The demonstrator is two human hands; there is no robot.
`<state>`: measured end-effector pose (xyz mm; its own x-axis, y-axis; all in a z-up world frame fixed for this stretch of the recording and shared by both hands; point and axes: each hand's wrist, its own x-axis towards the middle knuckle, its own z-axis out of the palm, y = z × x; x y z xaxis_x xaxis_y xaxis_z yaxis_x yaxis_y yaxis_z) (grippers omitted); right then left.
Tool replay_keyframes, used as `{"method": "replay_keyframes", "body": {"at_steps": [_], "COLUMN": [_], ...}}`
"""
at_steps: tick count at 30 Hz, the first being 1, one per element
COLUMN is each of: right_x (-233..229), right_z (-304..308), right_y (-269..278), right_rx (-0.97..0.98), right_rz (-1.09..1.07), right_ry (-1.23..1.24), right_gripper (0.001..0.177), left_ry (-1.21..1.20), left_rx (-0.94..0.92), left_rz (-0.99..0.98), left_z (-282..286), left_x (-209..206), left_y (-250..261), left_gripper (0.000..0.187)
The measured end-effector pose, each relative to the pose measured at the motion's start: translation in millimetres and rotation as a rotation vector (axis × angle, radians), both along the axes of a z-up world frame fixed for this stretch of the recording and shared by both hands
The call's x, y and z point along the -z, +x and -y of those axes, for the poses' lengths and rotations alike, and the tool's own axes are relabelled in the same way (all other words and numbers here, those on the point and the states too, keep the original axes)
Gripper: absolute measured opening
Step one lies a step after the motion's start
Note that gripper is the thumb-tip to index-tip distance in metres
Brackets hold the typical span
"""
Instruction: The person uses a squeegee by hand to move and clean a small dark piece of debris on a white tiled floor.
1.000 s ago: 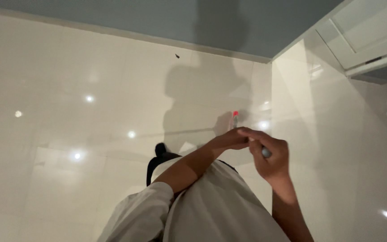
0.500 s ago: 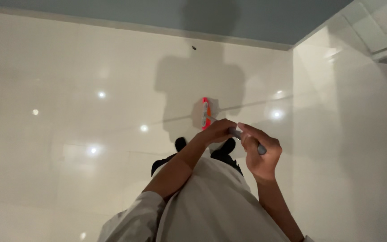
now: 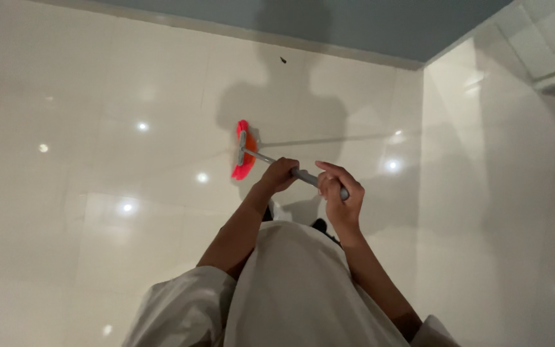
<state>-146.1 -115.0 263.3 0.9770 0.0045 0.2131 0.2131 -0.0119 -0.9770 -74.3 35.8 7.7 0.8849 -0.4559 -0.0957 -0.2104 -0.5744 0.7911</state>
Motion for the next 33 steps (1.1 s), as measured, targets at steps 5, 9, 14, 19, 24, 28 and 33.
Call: {"method": "replay_keyframes", "body": {"at_steps": [5,9,14,19,24,28,33], "right_x": [2.4,-10.3,-39.3,-94.5,-129.2,-104.3,-66.2], "right_z": [42.1,79.2,114.4,122.4,115.8,92.5,55.1], "right_y": [10.0,-6.0,-24.7,-35.6,-45.8,-54.6,-67.9], "right_rx": [0.024,0.107,-0.01,0.076,0.185,0.173,0.171], "right_rz": [-0.085,-0.139,-0.012,0.106,0.118,0.106,0.099], "right_ry": [-0.01,-0.196,0.041,-0.106,-0.351,-0.515,-0.291], "right_gripper": [0.034,0.034,0.031,0.023,0.024,0.021,0.028], "left_ry": [0.036,0.091,-0.044,-0.111,-0.292,-0.637,-0.548], "left_rx": [-0.052,0.04,0.115,0.316,0.495,0.539,0.498], "left_rz": [0.032,0.074,0.073,-0.009,-0.112,-0.139,-0.413], "left_z": [30.1,56.5,98.0,154.1,214.8,224.7,173.1], "left_x": [5.4,6.0,-20.7,-82.8,-95.6,-62.7,-32.0], "left_y": [15.9,13.8,-7.8,-14.5,-19.3,-38.1,-46.7], "left_gripper": [0.018,0.015,0.016,0.028,0.025,0.027,0.025]}}
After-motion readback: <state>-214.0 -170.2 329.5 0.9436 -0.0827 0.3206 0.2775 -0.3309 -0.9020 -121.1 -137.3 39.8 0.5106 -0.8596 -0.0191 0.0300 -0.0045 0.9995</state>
